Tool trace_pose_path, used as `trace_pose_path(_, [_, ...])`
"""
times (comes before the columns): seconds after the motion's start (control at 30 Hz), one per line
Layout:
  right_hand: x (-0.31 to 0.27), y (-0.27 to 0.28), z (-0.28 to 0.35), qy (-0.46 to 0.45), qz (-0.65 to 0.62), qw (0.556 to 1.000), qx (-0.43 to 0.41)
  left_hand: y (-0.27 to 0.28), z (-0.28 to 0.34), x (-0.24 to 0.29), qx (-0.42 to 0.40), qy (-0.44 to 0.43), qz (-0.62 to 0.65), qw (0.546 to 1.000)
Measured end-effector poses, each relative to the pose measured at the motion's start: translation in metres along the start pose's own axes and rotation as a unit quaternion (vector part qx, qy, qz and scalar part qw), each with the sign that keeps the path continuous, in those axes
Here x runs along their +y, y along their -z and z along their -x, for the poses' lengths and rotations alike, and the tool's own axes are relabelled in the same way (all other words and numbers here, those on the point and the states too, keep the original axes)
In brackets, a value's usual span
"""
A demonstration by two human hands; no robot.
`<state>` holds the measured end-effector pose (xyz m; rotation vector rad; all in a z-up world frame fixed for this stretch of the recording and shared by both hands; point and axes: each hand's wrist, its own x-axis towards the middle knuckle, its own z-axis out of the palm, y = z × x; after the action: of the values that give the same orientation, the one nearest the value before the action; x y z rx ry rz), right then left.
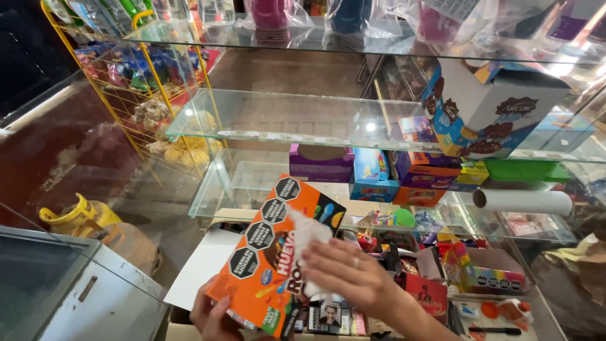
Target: Cleaning individual chocolate bars with a cloth and organizing them into a cardboard box at a retail counter.
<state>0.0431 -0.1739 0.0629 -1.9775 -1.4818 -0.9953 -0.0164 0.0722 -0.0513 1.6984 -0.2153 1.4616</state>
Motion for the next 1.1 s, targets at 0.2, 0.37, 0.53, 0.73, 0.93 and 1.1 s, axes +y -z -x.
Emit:
trace_pose_path(0.2, [0.015,0.001,0.013,-0.099,0.001,0.992,0.083,-0.006,-0.059,0.049,0.017,0.064,-0.168,0.984])
trace_pose_path(0.37, [-0.004,-0.003,0.056,-0.217,-0.052,0.970,0.094,-0.001,-0.082,-0.013,-0.022,0.133,-0.141,0.981])
trace_pose_path(0.53, [-0.019,0.003,0.090,-0.300,-0.046,0.948,0.093,-0.029,-0.104,-0.039,-0.043,0.192,-0.197,0.960])
trace_pose_path(0.73, [-0.034,0.016,0.116,-0.385,-0.054,0.918,0.081,-0.065,-0.116,-0.081,-0.035,0.181,-0.144,0.972])
trace_pose_path(0.93, [-0.034,0.024,0.160,-0.404,-0.119,0.907,0.004,-0.094,-0.133,-0.117,-0.052,0.185,-0.100,0.976])
trace_pose_path(1.1, [0.013,-0.011,0.276,-0.411,-0.312,0.814,-0.266,-0.111,-0.133,-0.157,-0.056,0.124,-0.157,0.978])
